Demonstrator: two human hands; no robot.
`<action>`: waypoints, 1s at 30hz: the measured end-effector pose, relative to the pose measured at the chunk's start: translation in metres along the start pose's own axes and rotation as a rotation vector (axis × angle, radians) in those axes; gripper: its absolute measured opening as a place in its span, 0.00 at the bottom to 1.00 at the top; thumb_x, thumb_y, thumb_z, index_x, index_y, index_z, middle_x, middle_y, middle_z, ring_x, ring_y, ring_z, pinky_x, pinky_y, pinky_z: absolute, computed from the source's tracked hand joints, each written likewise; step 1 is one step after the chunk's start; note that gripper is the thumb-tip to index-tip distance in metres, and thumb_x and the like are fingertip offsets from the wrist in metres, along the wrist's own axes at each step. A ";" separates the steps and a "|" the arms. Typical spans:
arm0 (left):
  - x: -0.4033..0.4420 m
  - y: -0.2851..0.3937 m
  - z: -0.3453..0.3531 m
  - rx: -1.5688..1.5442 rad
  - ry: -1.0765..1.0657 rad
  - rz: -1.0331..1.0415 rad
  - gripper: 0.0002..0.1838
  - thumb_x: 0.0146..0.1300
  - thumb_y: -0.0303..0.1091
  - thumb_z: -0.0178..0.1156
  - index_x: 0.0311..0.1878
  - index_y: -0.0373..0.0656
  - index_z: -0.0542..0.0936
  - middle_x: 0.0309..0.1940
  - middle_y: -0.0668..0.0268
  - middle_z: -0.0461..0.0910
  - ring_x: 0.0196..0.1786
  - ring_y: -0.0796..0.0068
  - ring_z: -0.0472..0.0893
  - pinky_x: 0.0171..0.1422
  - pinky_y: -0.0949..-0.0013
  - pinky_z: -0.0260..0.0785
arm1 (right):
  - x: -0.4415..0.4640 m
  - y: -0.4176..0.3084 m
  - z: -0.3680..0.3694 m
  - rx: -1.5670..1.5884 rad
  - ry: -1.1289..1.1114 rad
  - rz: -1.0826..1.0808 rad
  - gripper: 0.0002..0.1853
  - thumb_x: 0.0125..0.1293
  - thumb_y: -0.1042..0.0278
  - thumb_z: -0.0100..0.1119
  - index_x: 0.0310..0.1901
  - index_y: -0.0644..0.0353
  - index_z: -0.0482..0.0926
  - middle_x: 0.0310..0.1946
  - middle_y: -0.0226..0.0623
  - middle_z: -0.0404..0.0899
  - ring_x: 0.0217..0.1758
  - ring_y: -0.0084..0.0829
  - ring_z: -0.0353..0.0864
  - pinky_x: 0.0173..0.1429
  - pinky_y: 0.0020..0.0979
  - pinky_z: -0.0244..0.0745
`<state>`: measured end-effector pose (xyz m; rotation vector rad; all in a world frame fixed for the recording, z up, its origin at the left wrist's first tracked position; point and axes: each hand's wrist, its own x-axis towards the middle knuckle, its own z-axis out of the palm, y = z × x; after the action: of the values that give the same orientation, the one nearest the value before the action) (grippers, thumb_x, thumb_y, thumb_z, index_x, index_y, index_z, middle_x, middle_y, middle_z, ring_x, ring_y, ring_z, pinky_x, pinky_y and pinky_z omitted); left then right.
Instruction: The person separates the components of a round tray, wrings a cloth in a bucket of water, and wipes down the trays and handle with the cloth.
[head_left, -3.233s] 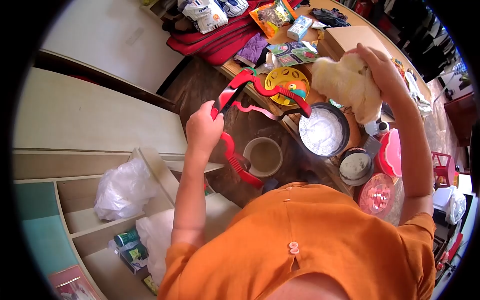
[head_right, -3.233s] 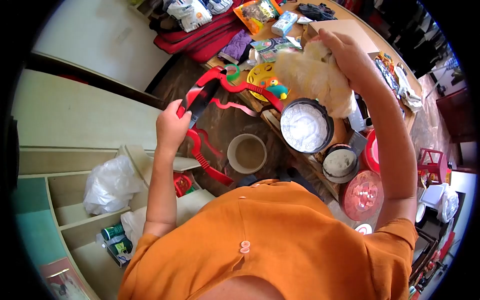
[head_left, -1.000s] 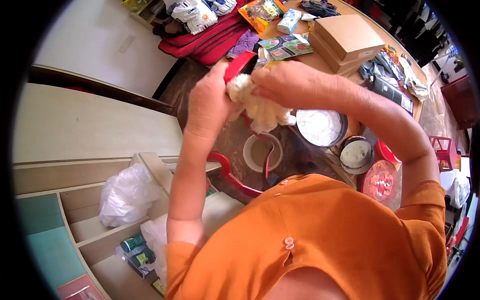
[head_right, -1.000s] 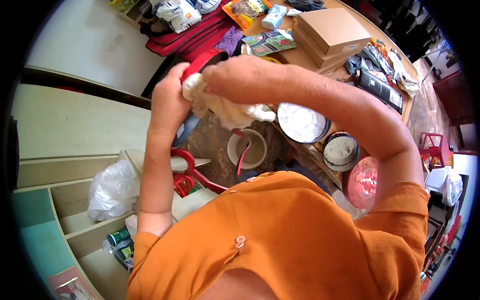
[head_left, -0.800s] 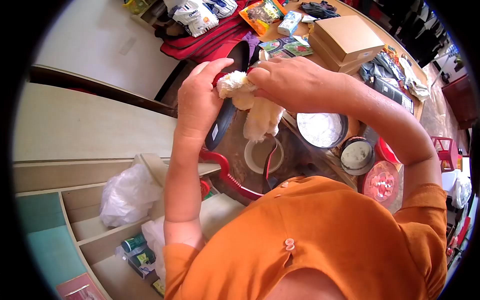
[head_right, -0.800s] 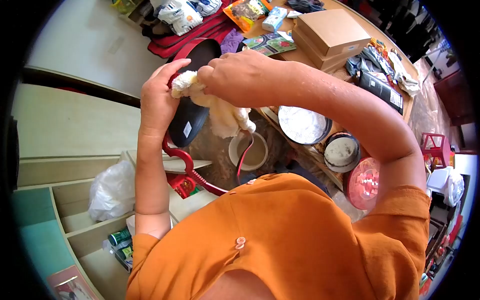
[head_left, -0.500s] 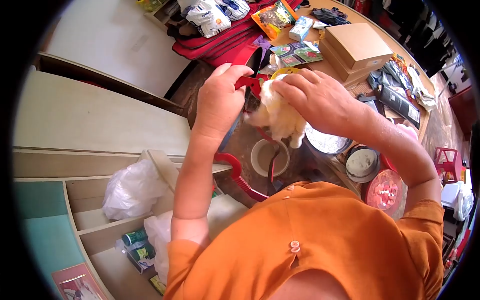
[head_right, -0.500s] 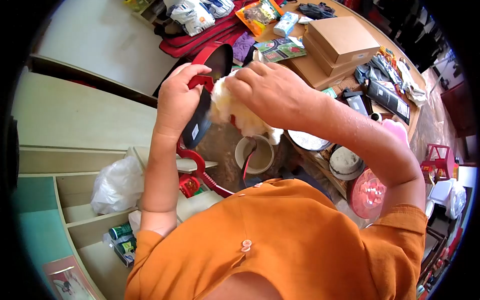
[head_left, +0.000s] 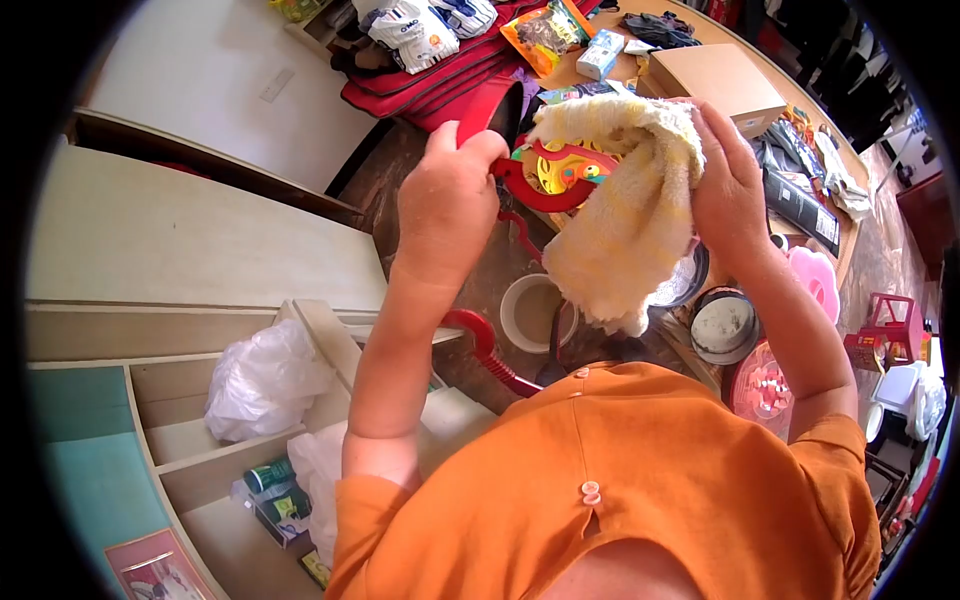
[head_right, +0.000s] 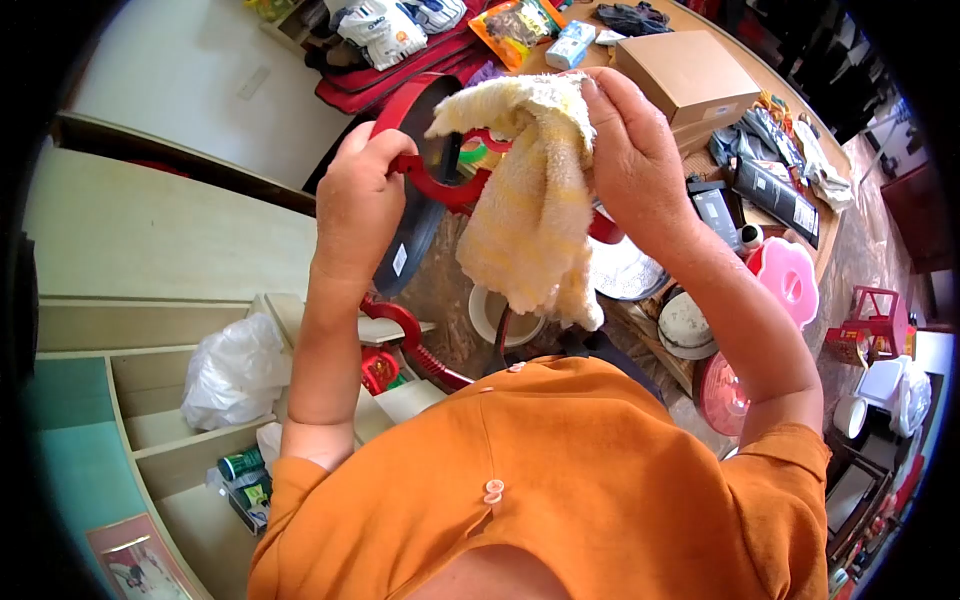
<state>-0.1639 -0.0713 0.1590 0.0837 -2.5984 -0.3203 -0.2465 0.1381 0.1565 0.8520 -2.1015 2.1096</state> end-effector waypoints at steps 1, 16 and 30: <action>0.000 0.001 -0.001 -0.003 0.007 -0.029 0.11 0.47 0.20 0.52 0.32 0.47 0.76 0.36 0.56 0.74 0.36 0.52 0.75 0.38 0.59 0.69 | -0.002 -0.008 0.001 -0.124 -0.090 0.002 0.11 0.68 0.66 0.44 0.44 0.63 0.72 0.34 0.43 0.77 0.38 0.37 0.78 0.43 0.30 0.73; -0.005 -0.021 0.006 -0.131 -0.014 -0.117 0.11 0.45 0.20 0.55 0.31 0.48 0.76 0.41 0.57 0.74 0.36 0.51 0.76 0.39 0.57 0.70 | -0.010 0.010 0.036 -0.688 -0.590 -0.162 0.14 0.60 0.57 0.53 0.36 0.62 0.73 0.31 0.44 0.79 0.36 0.44 0.79 0.36 0.40 0.74; -0.001 -0.001 0.000 0.092 0.052 0.124 0.09 0.47 0.24 0.55 0.33 0.49 0.75 0.46 0.49 0.72 0.40 0.49 0.76 0.39 0.57 0.72 | -0.016 0.008 0.047 -0.356 -0.203 -0.286 0.08 0.65 0.67 0.49 0.39 0.62 0.76 0.30 0.44 0.78 0.32 0.42 0.78 0.37 0.34 0.73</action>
<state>-0.1630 -0.0720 0.1588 -0.0363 -2.5529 -0.1514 -0.2201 0.0986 0.1393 1.2636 -2.1916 1.5086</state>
